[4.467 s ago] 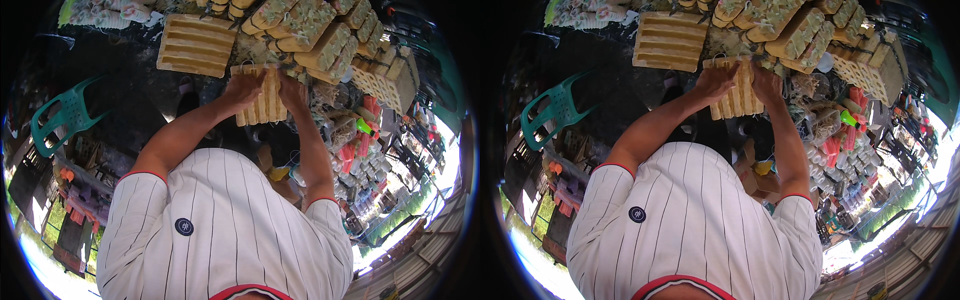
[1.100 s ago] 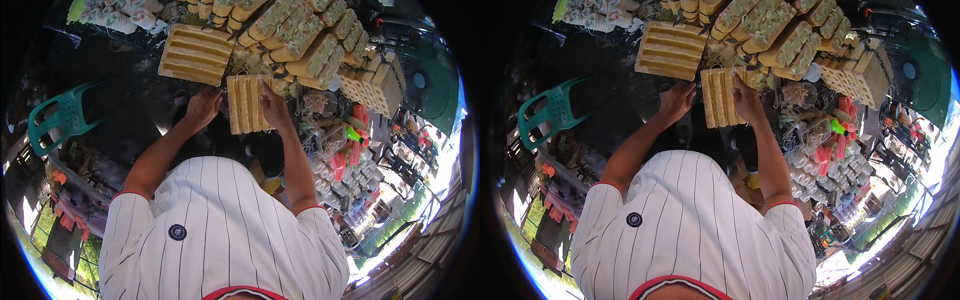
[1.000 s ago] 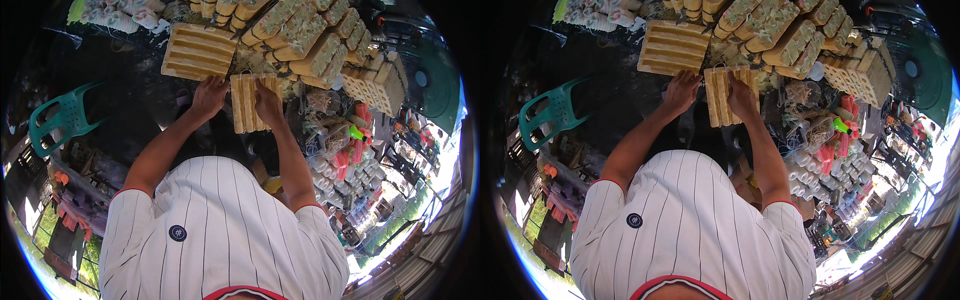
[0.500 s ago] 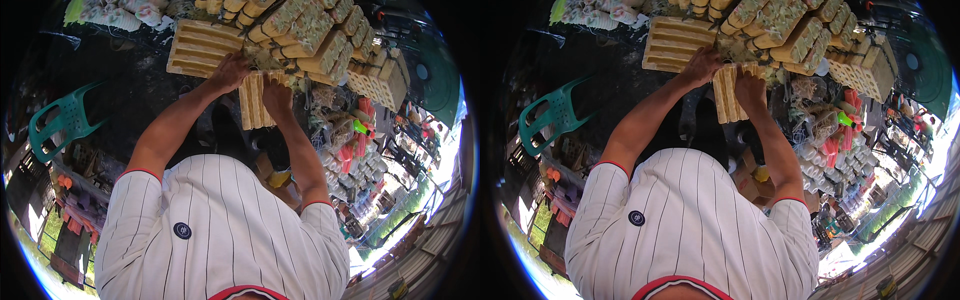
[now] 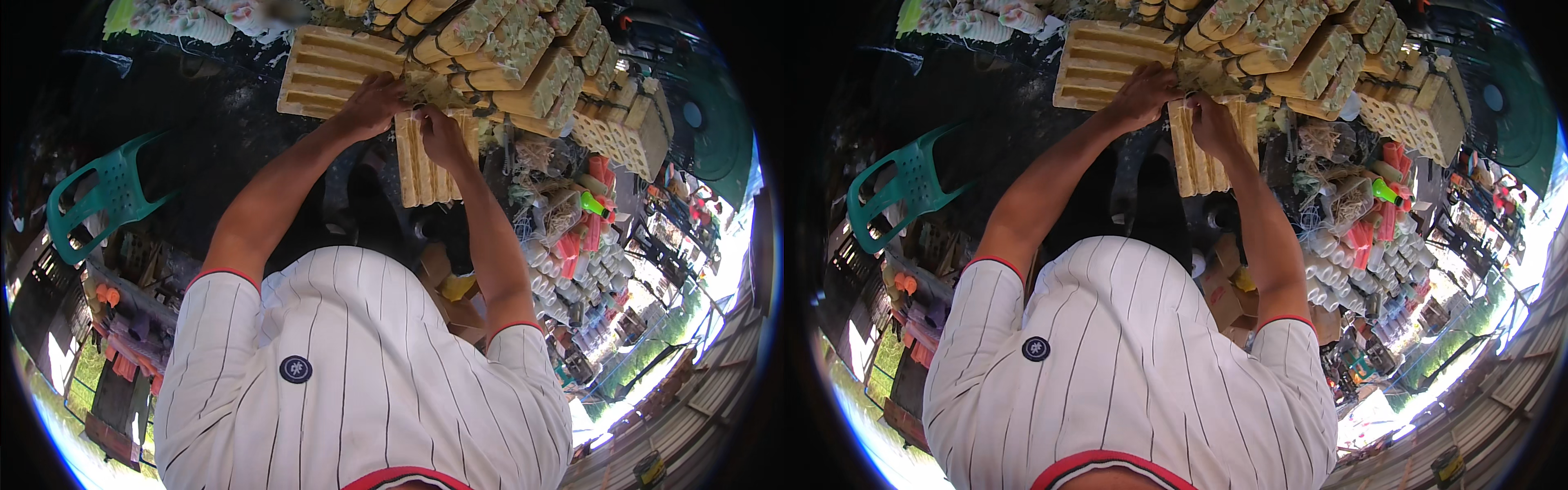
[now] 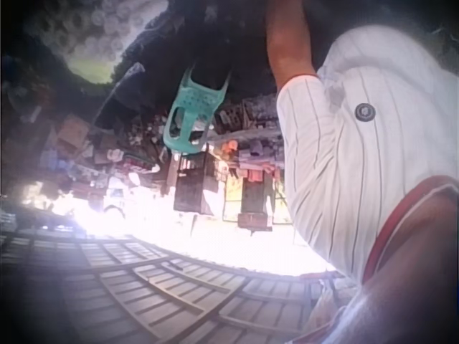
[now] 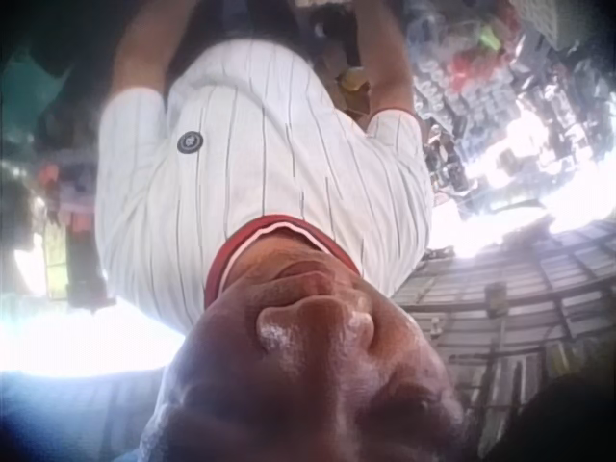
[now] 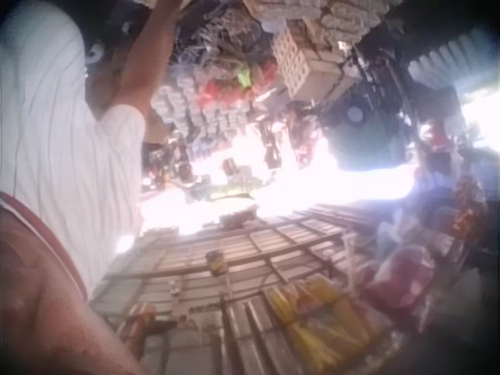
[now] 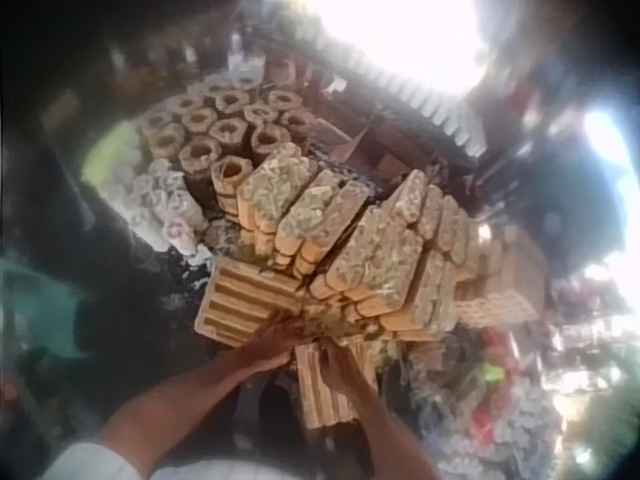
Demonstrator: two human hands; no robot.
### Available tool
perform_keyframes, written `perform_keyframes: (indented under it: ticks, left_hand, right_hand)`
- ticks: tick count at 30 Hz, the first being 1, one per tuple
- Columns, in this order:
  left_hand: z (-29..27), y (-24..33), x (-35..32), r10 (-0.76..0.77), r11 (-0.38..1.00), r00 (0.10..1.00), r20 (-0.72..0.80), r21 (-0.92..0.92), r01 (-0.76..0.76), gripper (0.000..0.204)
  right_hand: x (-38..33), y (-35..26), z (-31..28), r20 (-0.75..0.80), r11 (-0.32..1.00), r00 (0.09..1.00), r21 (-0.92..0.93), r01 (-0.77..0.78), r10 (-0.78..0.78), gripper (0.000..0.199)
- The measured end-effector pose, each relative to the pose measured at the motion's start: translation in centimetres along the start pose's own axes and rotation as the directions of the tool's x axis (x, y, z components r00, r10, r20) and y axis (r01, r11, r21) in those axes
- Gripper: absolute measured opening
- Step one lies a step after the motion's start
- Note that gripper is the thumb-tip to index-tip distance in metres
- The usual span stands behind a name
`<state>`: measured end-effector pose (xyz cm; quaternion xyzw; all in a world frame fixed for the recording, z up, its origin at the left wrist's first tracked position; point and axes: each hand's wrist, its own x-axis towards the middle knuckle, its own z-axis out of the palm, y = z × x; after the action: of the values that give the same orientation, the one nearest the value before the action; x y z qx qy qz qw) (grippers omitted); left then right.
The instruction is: The person assembles egg trays by hand, stacking individual trays into bundles and securing them with string. The person repeatedly picks up trays, aligns them, and ties the bundles together on a cluttered work surface.
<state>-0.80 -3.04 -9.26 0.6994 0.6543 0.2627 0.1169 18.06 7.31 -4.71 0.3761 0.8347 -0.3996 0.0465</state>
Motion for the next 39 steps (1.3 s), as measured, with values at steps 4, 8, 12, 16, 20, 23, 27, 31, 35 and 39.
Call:
perform_keyframes:
  ticks: [4,8,12,16,20,23,27,31,35,39]
  left_hand:
    - [-0.3,0.4,-0.4,0.005,1.0,1.0,0.021,0.018,-0.006,0.044]
    - [-0.4,0.5,-0.7,-0.02,0.998,0.997,0.072,0.06,0.016,0.042]
    - [-0.7,0.6,-0.7,-0.028,0.995,0.992,0.125,0.098,0.015,0.041]
    - [-0.1,0.9,-1.8,-0.085,0.988,0.996,0.019,0.133,0.082,0.036]
    - [-0.4,2.7,-3.1,-0.083,0.983,0.992,-0.095,0.155,0.097,0.024]
    - [-0.8,3.9,-3.8,-0.154,0.982,0.988,-0.017,0.109,0.155,0.027]
    - [-1.1,4.4,-4.5,-0.238,0.97,0.969,0.069,0.071,0.233,0.028]
    - [-1.9,4.3,-6.4,-0.222,0.974,0.974,-0.045,0.025,0.223,0.022]
    - [-2.3,4.8,-9.0,-0.258,0.963,0.966,-0.023,-0.087,0.255,0.019]
    - [-1.8,5.9,-11.2,-0.286,0.95,0.958,0.022,-0.129,0.286,0.019]
  right_hand:
    - [0.7,-0.5,0.8,0.025,0.954,0.997,-0.293,0.072,-0.067,0.02]
    - [0.7,-3.5,1.0,0.084,0.786,0.995,-0.612,0.087,-0.044,0.021]
    - [-0.1,-3.4,1.7,0.128,0.621,0.988,-0.769,0.152,-0.083,0.02]
    - [-1.1,-2.7,2.1,0.156,0.482,0.972,-0.848,0.222,-0.173,0.035]
    - [-2.1,-1.6,2.7,0.149,0.425,0.966,-0.876,0.227,-0.21,0.052]
    - [-2.4,-1.4,2.5,0.188,0.402,0.973,-0.887,0.226,-0.132,0.057]
    - [-2.8,-1.6,1.7,0.167,0.483,0.973,-0.847,0.224,-0.158,0.057]
    - [-3.1,-1.3,1.7,0.179,0.524,0.973,-0.82,0.231,-0.149,0.059]
    - [-1.9,-1.2,1.6,0.127,0.536,0.982,-0.824,0.183,-0.141,0.059]
    - [-1.3,-0.4,0.0,-0.043,0.776,0.983,-0.62,0.112,-0.176,0.053]
